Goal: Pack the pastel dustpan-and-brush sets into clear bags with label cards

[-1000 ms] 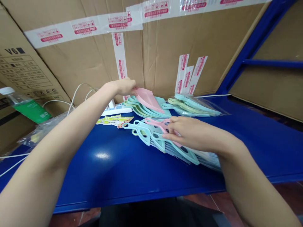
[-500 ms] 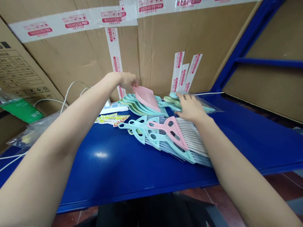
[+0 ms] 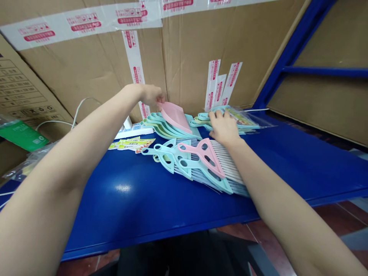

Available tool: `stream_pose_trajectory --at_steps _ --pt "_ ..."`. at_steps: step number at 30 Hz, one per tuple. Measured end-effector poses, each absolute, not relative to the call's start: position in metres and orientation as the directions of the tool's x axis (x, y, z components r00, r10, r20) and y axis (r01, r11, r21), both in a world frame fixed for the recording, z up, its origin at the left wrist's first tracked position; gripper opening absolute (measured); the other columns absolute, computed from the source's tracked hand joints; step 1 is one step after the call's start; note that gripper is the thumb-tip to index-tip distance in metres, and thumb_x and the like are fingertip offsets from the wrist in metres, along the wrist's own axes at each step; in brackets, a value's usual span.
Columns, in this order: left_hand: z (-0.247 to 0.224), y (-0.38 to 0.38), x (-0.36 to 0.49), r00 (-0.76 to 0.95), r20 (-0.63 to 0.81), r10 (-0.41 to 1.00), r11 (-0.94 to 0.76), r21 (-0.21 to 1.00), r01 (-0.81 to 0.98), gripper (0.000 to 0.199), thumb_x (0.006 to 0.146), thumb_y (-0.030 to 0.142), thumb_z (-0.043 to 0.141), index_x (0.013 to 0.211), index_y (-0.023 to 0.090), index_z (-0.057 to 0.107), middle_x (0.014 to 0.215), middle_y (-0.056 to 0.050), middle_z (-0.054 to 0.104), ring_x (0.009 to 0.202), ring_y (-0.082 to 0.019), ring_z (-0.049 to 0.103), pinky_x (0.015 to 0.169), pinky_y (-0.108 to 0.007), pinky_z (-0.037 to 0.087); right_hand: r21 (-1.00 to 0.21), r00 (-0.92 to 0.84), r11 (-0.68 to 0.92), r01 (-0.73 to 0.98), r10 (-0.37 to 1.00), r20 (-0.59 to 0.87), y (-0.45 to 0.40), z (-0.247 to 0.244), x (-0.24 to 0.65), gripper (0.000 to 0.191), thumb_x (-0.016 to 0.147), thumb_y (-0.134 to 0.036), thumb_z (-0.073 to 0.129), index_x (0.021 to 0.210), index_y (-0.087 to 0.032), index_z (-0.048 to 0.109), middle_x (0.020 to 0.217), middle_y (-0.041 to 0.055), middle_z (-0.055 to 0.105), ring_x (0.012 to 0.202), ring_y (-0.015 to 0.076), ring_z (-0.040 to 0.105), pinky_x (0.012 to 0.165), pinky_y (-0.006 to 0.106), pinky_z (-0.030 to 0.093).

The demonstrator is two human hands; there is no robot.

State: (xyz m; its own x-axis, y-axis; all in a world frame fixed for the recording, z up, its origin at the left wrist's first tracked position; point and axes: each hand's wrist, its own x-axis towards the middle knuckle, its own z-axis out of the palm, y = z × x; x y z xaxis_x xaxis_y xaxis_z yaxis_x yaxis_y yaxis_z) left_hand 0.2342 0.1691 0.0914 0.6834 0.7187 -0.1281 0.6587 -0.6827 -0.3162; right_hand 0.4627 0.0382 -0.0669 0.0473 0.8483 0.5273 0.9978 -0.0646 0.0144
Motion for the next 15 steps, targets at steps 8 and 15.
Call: stream_pose_trajectory --at_steps 8,15 --pt "0.088 0.171 0.238 0.721 -0.126 0.681 -0.714 -0.331 0.617 0.052 0.076 0.046 0.059 0.122 0.023 0.065 0.106 -0.002 0.071 0.103 -0.022 0.063 0.09 -0.029 0.045 -0.011 0.079 -0.09 0.996 0.814 0.575 0.04 -0.067 0.47 0.043 0.084 -0.034 0.062 0.122 -0.015 0.053 0.115 0.0238 0.06 0.103 0.0409 0.055 0.074 0.051 0.049" --pt "0.059 0.154 0.259 0.739 -0.136 0.659 -0.732 -0.34 0.59 0.05 0.079 0.039 0.058 0.127 0.024 0.064 0.118 -0.004 0.071 0.112 -0.025 0.062 0.094 -0.029 0.043 -0.018 0.087 -0.095 0.995 0.799 0.595 0.04 -0.065 0.473 0.041 0.086 -0.036 0.059 0.122 -0.017 0.052 0.114 0.0217 0.061 0.103 0.0399 0.057 0.073 0.051 0.051"
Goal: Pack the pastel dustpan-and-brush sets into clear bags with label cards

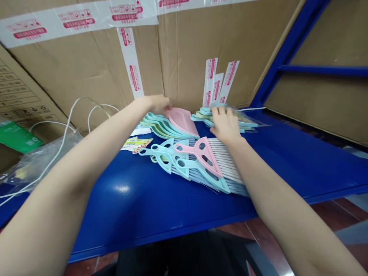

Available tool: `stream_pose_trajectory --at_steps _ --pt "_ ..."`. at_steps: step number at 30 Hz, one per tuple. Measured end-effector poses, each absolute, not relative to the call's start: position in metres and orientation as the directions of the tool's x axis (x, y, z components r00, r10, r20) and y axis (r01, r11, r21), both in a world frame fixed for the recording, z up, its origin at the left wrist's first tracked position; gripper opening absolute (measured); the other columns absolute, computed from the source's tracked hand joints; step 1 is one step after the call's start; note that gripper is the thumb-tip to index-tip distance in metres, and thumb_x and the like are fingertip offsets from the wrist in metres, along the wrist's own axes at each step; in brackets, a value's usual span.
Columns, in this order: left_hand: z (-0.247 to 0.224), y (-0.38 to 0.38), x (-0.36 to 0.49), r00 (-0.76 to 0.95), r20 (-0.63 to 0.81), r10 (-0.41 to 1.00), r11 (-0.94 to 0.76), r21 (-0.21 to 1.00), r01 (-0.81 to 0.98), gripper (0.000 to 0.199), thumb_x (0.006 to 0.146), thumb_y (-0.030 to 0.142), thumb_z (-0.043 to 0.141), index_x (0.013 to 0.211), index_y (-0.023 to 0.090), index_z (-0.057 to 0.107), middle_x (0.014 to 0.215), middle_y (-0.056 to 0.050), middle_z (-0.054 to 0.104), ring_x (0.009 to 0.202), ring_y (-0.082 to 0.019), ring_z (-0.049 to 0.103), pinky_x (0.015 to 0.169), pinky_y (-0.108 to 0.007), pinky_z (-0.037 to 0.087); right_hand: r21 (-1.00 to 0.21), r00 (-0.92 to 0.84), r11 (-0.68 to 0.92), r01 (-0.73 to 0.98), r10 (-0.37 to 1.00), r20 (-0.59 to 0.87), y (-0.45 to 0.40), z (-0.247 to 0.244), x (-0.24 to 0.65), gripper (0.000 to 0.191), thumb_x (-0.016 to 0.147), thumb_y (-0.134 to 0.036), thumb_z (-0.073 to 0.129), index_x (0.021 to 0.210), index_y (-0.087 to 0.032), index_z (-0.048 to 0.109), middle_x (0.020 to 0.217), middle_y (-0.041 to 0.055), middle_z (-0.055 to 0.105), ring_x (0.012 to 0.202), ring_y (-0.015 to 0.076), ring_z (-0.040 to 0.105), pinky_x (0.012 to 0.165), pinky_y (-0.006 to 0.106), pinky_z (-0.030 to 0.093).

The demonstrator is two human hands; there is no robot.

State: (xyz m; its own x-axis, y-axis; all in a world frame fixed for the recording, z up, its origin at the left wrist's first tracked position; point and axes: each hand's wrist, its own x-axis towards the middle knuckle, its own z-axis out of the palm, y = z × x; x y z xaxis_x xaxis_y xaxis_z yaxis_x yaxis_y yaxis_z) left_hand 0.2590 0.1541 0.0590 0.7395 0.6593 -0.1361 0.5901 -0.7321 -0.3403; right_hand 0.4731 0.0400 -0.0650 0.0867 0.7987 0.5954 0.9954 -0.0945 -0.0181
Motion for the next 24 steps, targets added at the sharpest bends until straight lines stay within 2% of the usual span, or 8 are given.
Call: stream_pose_trajectory --at_steps 5,8,12,15,17,20,22,24 --pt "0.05 0.151 0.26 0.76 -0.202 0.618 -0.773 -0.335 0.539 0.043 0.081 0.034 0.053 0.12 0.023 0.068 0.11 -0.005 0.074 0.108 -0.023 0.063 0.093 -0.028 0.043 -0.026 0.091 -0.092 0.995 0.817 0.57 0.035 -0.061 0.467 0.041 0.08 -0.022 0.062 0.12 -0.015 0.055 0.116 0.0205 0.062 0.107 0.0387 0.056 0.078 0.049 0.05" --pt "0.054 0.153 0.259 0.759 -0.239 0.606 -0.786 -0.331 0.523 0.042 0.08 0.032 0.052 0.117 0.025 0.069 0.112 -0.003 0.074 0.104 -0.021 0.064 0.089 -0.027 0.045 -0.051 0.101 -0.087 0.995 0.827 0.553 0.032 -0.058 0.462 0.039 0.078 -0.016 0.06 0.117 -0.015 0.057 0.116 0.02 0.064 0.108 0.0378 0.056 0.081 0.048 0.049" --pt "0.055 0.151 0.263 0.752 -0.242 0.613 -0.779 -0.346 0.523 0.04 0.077 0.029 0.054 0.113 0.024 0.071 0.106 -0.004 0.075 0.096 -0.021 0.066 0.083 -0.028 0.048 -0.127 0.161 -0.108 0.986 0.815 0.557 0.029 -0.054 0.458 0.033 0.082 -0.025 0.058 0.113 -0.014 0.06 0.113 0.021 0.065 0.106 0.0391 0.057 0.082 0.05 0.048" --pt "0.052 0.139 0.277 0.764 -0.17 0.623 -0.758 -0.371 0.536 0.038 0.078 0.024 0.052 0.109 0.018 0.073 0.1 -0.009 0.075 0.099 -0.026 0.066 0.087 -0.032 0.048 -0.198 0.221 -0.129 0.972 0.792 0.57 0.029 -0.051 0.457 0.031 0.088 -0.028 0.048 0.112 -0.015 0.062 0.11 0.0207 0.067 0.103 0.0387 0.06 0.08 0.05 0.048" --pt "0.047 0.126 0.292 0.795 -0.088 0.6 -0.761 -0.37 0.533 0.042 0.084 0.023 0.047 0.119 0.014 0.068 0.113 -0.014 0.071 0.111 -0.029 0.062 0.095 -0.034 0.045 -0.249 0.266 -0.144 0.958 0.773 0.576 0.028 -0.049 0.456 0.033 0.089 -0.025 0.044 0.115 -0.015 0.061 0.11 0.0203 0.068 0.1 0.0375 0.062 0.079 0.049 0.048" --pt "0.033 0.104 0.319 0.846 0.019 0.533 -0.791 -0.345 0.505 0.053 0.092 0.025 0.041 0.142 0.01 0.046 0.137 -0.018 0.057 0.128 -0.031 0.051 0.107 -0.038 0.037 -0.326 0.337 -0.168 0.93 0.743 0.578 0.026 -0.046 0.455 0.038 0.089 -0.019 0.041 0.123 -0.015 0.058 0.112 0.0192 0.069 0.098 0.0357 0.065 0.08 0.048 0.048" --pt "0.022 0.094 0.336 0.862 0.055 0.504 -0.806 -0.327 0.493 0.055 0.094 0.027 0.04 0.147 0.009 0.038 0.141 -0.021 0.052 0.132 -0.032 0.047 0.109 -0.041 0.035 -0.373 0.38 -0.183 0.91 0.726 0.572 0.025 -0.045 0.454 0.042 0.086 -0.012 0.04 0.125 -0.016 0.056 0.111 0.0169 0.07 0.098 0.0339 0.066 0.081 0.046 0.048" --pt "0.012 0.09 0.351 0.871 0.053 0.488 -0.822 -0.309 0.479 0.055 0.095 0.025 0.042 0.148 0.011 0.037 0.138 -0.021 0.054 0.13 -0.033 0.049 0.105 -0.041 0.039 -0.417 0.421 -0.195 0.888 0.709 0.566 0.024 -0.043 0.454 0.047 0.082 -0.007 0.039 0.124 -0.016 0.056 0.108 0.0143 0.072 0.098 0.0315 0.067 0.081 0.044 0.049"
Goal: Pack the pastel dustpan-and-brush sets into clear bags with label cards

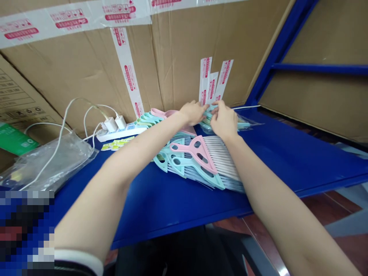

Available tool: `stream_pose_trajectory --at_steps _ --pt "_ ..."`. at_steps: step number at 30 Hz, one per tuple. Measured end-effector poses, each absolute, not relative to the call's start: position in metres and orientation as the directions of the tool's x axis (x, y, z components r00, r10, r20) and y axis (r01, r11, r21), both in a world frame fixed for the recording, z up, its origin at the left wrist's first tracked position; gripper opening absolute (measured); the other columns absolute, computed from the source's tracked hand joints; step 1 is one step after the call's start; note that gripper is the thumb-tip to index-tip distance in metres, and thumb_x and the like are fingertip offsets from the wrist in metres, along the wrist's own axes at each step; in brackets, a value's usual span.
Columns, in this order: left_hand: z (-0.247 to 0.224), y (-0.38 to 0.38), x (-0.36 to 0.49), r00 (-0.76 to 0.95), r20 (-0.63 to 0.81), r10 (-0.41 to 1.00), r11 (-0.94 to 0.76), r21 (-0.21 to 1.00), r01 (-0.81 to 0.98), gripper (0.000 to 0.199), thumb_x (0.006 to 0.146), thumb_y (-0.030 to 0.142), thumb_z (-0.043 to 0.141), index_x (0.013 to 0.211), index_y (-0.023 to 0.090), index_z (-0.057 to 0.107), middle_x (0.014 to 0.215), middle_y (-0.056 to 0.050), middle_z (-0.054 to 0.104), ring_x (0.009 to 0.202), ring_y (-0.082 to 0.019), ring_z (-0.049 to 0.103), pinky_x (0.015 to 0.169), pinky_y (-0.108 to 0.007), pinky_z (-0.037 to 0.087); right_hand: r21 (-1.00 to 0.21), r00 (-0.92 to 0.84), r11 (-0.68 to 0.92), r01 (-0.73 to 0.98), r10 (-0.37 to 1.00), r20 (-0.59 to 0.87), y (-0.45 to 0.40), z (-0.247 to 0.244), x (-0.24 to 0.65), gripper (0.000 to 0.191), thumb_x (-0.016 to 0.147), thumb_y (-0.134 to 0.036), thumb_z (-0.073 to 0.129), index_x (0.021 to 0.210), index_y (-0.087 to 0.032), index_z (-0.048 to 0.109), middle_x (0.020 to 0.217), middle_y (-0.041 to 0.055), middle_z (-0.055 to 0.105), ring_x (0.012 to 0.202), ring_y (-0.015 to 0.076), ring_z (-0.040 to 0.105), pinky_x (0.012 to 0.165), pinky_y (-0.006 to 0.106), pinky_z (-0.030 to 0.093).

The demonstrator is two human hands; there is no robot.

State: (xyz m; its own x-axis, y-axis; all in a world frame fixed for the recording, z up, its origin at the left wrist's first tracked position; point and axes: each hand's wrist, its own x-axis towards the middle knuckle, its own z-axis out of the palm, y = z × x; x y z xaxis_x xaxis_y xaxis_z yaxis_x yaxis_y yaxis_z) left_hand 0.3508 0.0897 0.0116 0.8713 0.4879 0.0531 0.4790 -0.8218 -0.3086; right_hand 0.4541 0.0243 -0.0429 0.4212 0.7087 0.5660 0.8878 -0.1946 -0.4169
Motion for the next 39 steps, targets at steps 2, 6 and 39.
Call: stream_pose_trajectory --at_steps 2,6,39 --pt "0.004 0.089 0.36 0.88 0.047 0.473 -0.835 -0.295 0.465 0.053 0.095 0.02 0.041 0.148 0.016 0.039 0.137 -0.019 0.055 0.128 -0.031 0.051 0.102 -0.04 0.042 -0.462 0.462 -0.203 0.864 0.684 0.564 0.024 -0.042 0.456 0.049 0.079 -0.005 0.038 0.123 -0.016 0.056 0.105 0.0127 0.073 0.097 0.0293 0.067 0.082 0.042 0.049" --pt "0.004 0.092 0.36 0.889 0.083 0.451 -0.844 -0.286 0.455 0.05 0.095 0.012 0.034 0.142 0.017 0.049 0.138 -0.022 0.05 0.131 -0.034 0.046 0.101 -0.042 0.041 -0.543 0.541 -0.207 0.814 0.612 0.577 0.023 -0.039 0.462 0.048 0.08 -0.008 0.033 0.12 -0.019 0.057 0.106 0.0117 0.073 0.102 0.0292 0.066 0.087 0.045 0.047" --pt "-0.027 -0.009 0.072 0.776 0.528 0.345 -0.725 -0.375 0.578 0.034 0.099 0.015 0.038 0.129 0.015 0.055 0.099 -0.011 0.048 0.087 -0.022 0.048 0.073 -0.034 0.05 -0.837 -0.249 0.285 0.467 0.951 0.185 -0.005 -0.023 0.38 0.024 0.078 -0.04 0.066 0.094 -0.023 0.059 0.088 0.002 0.062 0.061 0.013 0.058 0.053 0.028 0.051"
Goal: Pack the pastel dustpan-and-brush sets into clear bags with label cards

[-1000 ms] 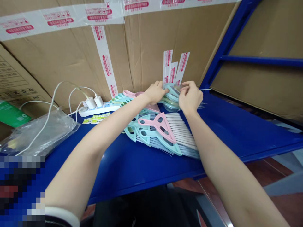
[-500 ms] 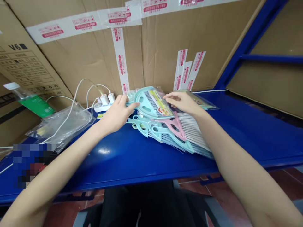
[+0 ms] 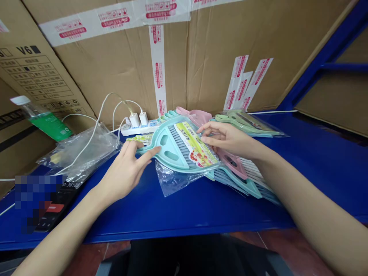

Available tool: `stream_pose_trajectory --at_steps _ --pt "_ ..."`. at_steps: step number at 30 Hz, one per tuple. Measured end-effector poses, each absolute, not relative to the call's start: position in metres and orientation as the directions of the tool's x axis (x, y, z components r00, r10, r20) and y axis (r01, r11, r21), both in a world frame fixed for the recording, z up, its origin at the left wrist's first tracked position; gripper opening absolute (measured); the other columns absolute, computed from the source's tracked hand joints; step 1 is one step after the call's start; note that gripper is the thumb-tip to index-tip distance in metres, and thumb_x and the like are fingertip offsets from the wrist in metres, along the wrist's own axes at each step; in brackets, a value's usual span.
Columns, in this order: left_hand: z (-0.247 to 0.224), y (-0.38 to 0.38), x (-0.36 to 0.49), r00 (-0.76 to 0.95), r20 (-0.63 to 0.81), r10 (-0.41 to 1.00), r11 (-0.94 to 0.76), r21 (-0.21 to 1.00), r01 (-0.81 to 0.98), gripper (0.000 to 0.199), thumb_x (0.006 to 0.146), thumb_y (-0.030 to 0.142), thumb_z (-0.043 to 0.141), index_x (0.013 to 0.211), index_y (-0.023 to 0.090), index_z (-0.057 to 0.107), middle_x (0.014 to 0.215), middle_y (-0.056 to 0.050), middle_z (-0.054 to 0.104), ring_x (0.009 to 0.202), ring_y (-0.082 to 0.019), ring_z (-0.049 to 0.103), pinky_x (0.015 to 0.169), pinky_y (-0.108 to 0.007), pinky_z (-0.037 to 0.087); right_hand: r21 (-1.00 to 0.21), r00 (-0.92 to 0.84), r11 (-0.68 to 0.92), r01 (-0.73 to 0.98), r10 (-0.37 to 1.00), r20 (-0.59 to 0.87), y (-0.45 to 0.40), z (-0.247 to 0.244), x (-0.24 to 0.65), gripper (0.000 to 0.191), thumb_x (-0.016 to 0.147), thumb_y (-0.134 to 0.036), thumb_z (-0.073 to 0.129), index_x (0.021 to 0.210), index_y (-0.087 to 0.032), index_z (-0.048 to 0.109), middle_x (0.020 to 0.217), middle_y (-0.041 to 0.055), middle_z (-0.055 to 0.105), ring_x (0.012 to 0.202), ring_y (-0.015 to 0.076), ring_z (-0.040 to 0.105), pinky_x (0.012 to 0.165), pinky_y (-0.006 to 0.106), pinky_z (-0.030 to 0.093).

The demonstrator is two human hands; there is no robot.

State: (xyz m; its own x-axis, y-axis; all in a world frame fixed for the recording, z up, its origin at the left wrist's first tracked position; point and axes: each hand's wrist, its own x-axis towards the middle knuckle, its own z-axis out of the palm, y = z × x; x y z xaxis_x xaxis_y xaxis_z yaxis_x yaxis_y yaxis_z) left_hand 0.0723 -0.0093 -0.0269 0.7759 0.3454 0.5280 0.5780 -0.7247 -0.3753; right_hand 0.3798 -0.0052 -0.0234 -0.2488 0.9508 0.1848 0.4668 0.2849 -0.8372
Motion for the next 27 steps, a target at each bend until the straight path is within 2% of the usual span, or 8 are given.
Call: stream_pose_trajectory --at_steps 4,8,12,16,21,27 --pt "-0.032 -0.012 0.071 0.776 0.537 0.331 -0.728 -0.378 0.572 0.036 0.097 0.011 0.038 0.129 0.017 0.054 0.1 -0.01 0.047 0.087 -0.022 0.048 0.074 -0.033 0.05 -0.822 -0.311 0.285 0.492 0.94 0.139 -0.007 -0.025 0.379 0.028 0.079 -0.045 0.065 0.095 -0.023 0.06 0.098 0.0035 0.061 0.063 0.0116 0.056 0.052 0.027 0.05" --pt "-0.034 -0.016 0.072 0.77 0.542 0.336 -0.724 -0.375 0.579 0.037 0.096 0.01 0.04 0.129 0.017 0.055 0.101 -0.01 0.047 0.087 -0.022 0.048 0.073 -0.032 0.049 -0.796 -0.295 0.294 0.528 0.943 0.152 -0.008 -0.027 0.377 0.035 0.077 -0.05 0.064 0.1 -0.023 0.06 0.104 0.0058 0.057 0.075 0.0149 0.057 0.056 0.027 0.051" --pt "-0.032 -0.018 0.073 0.774 0.525 0.354 -0.726 -0.367 0.581 0.038 0.094 0.009 0.042 0.129 0.017 0.056 0.102 -0.011 0.047 0.086 -0.022 0.047 0.072 -0.032 0.049 -0.788 -0.291 0.296 0.54 0.944 0.156 -0.009 -0.028 0.374 0.036 0.076 -0.051 0.064 0.1 -0.024 0.061 0.107 0.007 0.057 0.079 0.0163 0.057 0.057 0.028 0.05" --pt "-0.033 -0.018 0.07 0.77 0.529 0.357 -0.735 -0.35 0.581 0.039 0.094 0.007 0.043 0.13 0.017 0.056 0.103 -0.011 0.048 0.087 -0.022 0.048 0.073 -0.034 0.05 -0.792 -0.303 0.316 0.523 0.937 0.174 -0.012 -0.025 0.372 0.033 0.079 -0.048 0.062 0.1 -0.023 0.062 0.102 0.0057 0.058 0.07 0.0129 0.054 0.051 0.025 0.046" --pt "-0.034 -0.017 0.067 0.757 0.537 0.373 -0.747 -0.31 0.588 0.041 0.093 0.008 0.043 0.13 0.018 0.057 0.102 -0.011 0.049 0.088 -0.022 0.049 0.074 -0.034 0.051 -0.82 -0.315 0.275 0.503 0.941 0.122 -0.015 -0.019 0.37 0.03 0.083 -0.043 0.06 0.104 -0.022 0.063 0.093 0.0025 0.058 0.056 0.0079 0.051 0.042 0.022 0.04" --pt "-0.033 -0.016 0.067 0.758 0.524 0.389 -0.75 -0.298 0.59 0.042 0.093 0.008 0.042 0.131 0.02 0.056 0.102 -0.011 0.05 0.087 -0.022 0.049 0.074 -0.035 0.051 -0.828 -0.305 0.272 0.491 0.944 0.129 -0.014 -0.021 0.372 0.033 0.077 -0.042 0.068 0.105 -0.025 0.066 0.105 0.0057 0.064 0.063 0.011 0.056 0.043 0.022 0.043"
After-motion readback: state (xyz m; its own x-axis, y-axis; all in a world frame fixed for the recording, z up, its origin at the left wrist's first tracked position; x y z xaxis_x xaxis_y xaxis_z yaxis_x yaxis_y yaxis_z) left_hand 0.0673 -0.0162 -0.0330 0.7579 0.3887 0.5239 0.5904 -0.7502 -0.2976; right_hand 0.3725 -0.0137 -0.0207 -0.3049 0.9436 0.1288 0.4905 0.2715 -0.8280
